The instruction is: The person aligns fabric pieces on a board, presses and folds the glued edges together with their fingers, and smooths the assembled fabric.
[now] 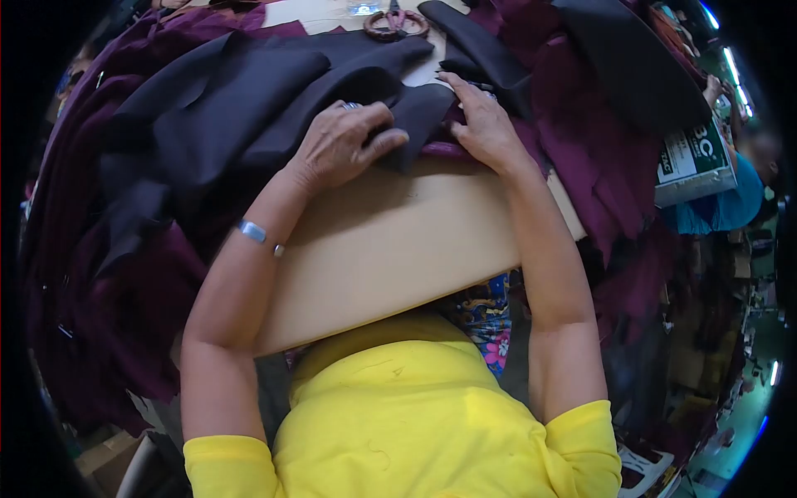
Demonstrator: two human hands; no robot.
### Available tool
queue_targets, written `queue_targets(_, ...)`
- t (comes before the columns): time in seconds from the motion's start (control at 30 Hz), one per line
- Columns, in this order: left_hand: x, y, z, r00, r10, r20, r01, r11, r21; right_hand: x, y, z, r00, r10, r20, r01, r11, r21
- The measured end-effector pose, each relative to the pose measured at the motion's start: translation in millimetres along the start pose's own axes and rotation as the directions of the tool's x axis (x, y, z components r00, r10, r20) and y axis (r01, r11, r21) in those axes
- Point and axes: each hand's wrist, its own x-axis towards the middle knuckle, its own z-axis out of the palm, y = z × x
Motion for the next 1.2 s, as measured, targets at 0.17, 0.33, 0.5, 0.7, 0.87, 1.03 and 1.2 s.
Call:
queue_targets(0.17, -26, 9, -37, 0.98, -0.118, 0.159, 0.103, 0.99, 0.099, -5, -17, -11, 0.994, 0.11, 0.027, -0.107, 0.989, -0.102)
queue_targets(0.33, -53, -27, -34, 0.836, -0.54, -0.095, 0.497, 0.82, -0.286, -9, -16, -2, 0.976, -0.122, -0.179, 0.123, 0.992, -0.005)
queue_targets(0.5, -34, -4, -51, 0.79, -0.613, 0.028, 0.613, 0.787, -0.074, -10, -17, 6, 0.902, -0.216, -0.374, 0.269, 0.958, 0.096)
queue_targets(0.7, -14, 14, -35, 0.957, -0.245, -0.157, 0.229, 0.967, -0.115, -15, -28, -14, 0.903, 0.082, -0.421, 0.117, 0.897, 0.426)
queue_targets(0.87, 40, 24, -27, 0.995, 0.003, -0.098, -0.027, 0.971, -0.236, -17, -37, -15, 0.808, -0.163, -0.566, 0.349, 0.907, 0.236)
queue_targets(1.03, 81, 7, -10, 0.86, 0.033, 0.509, 0.332, 0.722, -0.607, -30, -45, -31, 0.783, -0.239, -0.574, 0.347, 0.934, 0.085)
queue_targets(1.2, 80, -7, -68, 0.789, -0.014, 0.614, 0.136, 0.979, -0.152, -33, -32, -42, 0.831, -0.129, -0.542, 0.277, 0.939, 0.201)
